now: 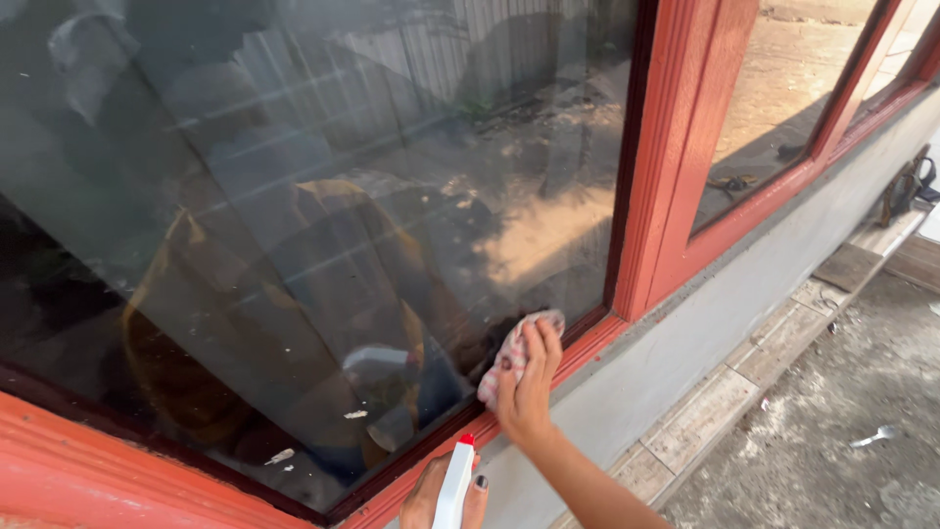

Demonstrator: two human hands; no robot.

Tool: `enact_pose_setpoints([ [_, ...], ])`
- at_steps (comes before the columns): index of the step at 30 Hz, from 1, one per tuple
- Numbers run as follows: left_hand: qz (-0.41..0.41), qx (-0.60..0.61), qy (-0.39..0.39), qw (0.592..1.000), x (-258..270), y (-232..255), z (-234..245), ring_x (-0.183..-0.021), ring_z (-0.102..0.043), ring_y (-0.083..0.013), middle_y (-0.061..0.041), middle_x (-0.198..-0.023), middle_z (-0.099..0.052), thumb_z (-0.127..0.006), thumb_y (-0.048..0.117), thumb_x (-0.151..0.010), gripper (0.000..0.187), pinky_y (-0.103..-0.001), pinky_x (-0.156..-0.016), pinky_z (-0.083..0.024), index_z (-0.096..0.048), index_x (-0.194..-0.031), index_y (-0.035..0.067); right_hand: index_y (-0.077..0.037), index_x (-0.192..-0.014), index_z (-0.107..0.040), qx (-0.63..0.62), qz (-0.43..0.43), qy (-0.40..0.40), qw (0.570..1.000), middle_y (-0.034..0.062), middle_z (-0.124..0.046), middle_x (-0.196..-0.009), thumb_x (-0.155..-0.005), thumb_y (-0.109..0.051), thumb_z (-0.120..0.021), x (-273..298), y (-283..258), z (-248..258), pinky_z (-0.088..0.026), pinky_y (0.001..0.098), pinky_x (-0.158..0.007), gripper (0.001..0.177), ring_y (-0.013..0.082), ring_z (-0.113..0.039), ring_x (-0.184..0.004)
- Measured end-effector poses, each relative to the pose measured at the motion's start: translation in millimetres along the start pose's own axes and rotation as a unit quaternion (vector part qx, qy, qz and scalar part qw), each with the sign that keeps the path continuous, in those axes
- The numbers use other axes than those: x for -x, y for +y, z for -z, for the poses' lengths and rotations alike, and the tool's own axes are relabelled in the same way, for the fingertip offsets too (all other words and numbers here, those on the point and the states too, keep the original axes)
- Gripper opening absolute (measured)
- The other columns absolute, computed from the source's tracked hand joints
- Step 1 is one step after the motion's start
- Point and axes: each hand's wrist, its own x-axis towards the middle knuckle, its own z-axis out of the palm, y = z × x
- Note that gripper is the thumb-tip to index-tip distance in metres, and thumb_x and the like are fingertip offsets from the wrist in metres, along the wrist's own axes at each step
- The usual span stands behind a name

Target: The person sprays a window with a cleaning solution and wipes it with a cloth. They repeatedly spray and wipe different sections of the window, including the frame, to remove dirt and streaks.

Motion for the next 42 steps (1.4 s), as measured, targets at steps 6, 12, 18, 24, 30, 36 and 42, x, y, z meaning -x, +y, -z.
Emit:
enact_pose_setpoints([
  [6,0.008,-0.005,0.011,1.0,-5.5,0.5,6.1,-0.095,-0.082,-0.0262,-0.017,-0.097,-0.08,-0.077,0.025,-0.083,0.037,-0.037,-0.087,-0.062,-0.074,-0.107,-0.002,0.003,-0.147,-0.044,0.039,0.117,0.067,0.99,0.0247,-0.041,-0.153,-0.104,-0.027,-0.045,-84.9,53.4,12.4,-0.029,0.0543,-0.125,0.053,0.0436,-0.04,-0.143],
  [12,0.021,0.012,0.031,0.999,-8.6,40.5,15.3,-0.091,-0.082,-0.0217,-0.015,-0.096,-0.08,-0.076,0.022,-0.082,0.036,-0.034,-0.082,-0.061,-0.073,-0.11,-0.001,0.005,-0.152,-0.041,0.023,-0.033,0.149,0.988,0.0249,-0.04,-0.158,-0.108,-0.019,-0.043,-96.4,84.9,23.2,-0.027,0.0462,-0.127,0.05,0.0399,-0.039,-0.148],
  [18,0.156,0.1,0.03,0.982,-2.5,54.3,12.0,-0.087,-0.079,-0.0206,-0.014,-0.093,-0.081,-0.071,0.013,-0.086,0.042,-0.031,-0.077,-0.059,-0.066,-0.126,-0.001,-0.006,-0.147,-0.044,-0.386,-0.404,0.148,0.816,0.0089,-0.05,-0.145,-0.103,-0.017,-0.041,1.9,78.4,26.2,-0.039,0.0339,-0.109,0.045,0.0203,-0.048,-0.13],
  [24,0.058,0.196,0.061,0.977,8.9,49.8,1.0,-0.091,-0.078,-0.0193,-0.016,-0.11,-0.071,-0.068,0.001,-0.093,0.038,-0.03,-0.079,-0.061,-0.062,-0.131,-0.005,0.005,-0.129,-0.051,-0.793,-0.344,-0.079,0.497,0.0178,-0.061,-0.13,-0.114,-0.013,-0.049,54.1,62.8,85.9,-0.05,0.0406,-0.109,0.024,0.0286,-0.061,-0.119],
  [30,0.079,0.16,0.025,0.984,8.6,60.9,-0.1,-0.091,-0.076,-0.0158,-0.014,-0.111,-0.077,-0.075,0.007,-0.088,0.053,-0.028,-0.075,-0.061,-0.055,-0.135,-0.004,0.001,-0.134,-0.053,-0.773,-0.356,-0.149,0.503,0.0197,-0.064,-0.129,-0.102,-0.026,-0.056,68.6,22.9,112.2,-0.054,0.0449,-0.101,0.043,0.0306,-0.066,-0.115],
  [36,0.123,0.125,-0.031,0.984,14.2,74.1,-7.0,-0.065,-0.067,-0.0111,-0.01,-0.086,-0.072,-0.085,0.013,-0.079,0.055,-0.026,-0.06,-0.055,-0.061,-0.127,-0.001,-0.004,-0.138,-0.055,-0.605,-0.561,-0.073,0.56,0.0204,-0.067,-0.126,-0.094,-0.03,-0.062,93.9,30.0,128.8,-0.058,0.0479,-0.092,0.052,0.0314,-0.07,-0.109],
  [42,0.117,0.186,0.012,0.976,20.1,69.9,-10.4,-0.066,-0.064,-0.0096,-0.005,-0.079,-0.068,-0.078,0.005,-0.081,0.042,-0.025,-0.059,-0.054,-0.065,-0.12,-0.003,-0.003,-0.134,-0.057,-0.501,-0.582,-0.105,0.632,0.0143,-0.072,-0.115,-0.087,-0.006,-0.065,54.7,4.8,149.9,-0.062,0.0436,-0.086,0.048,0.0265,-0.073,-0.1],
])
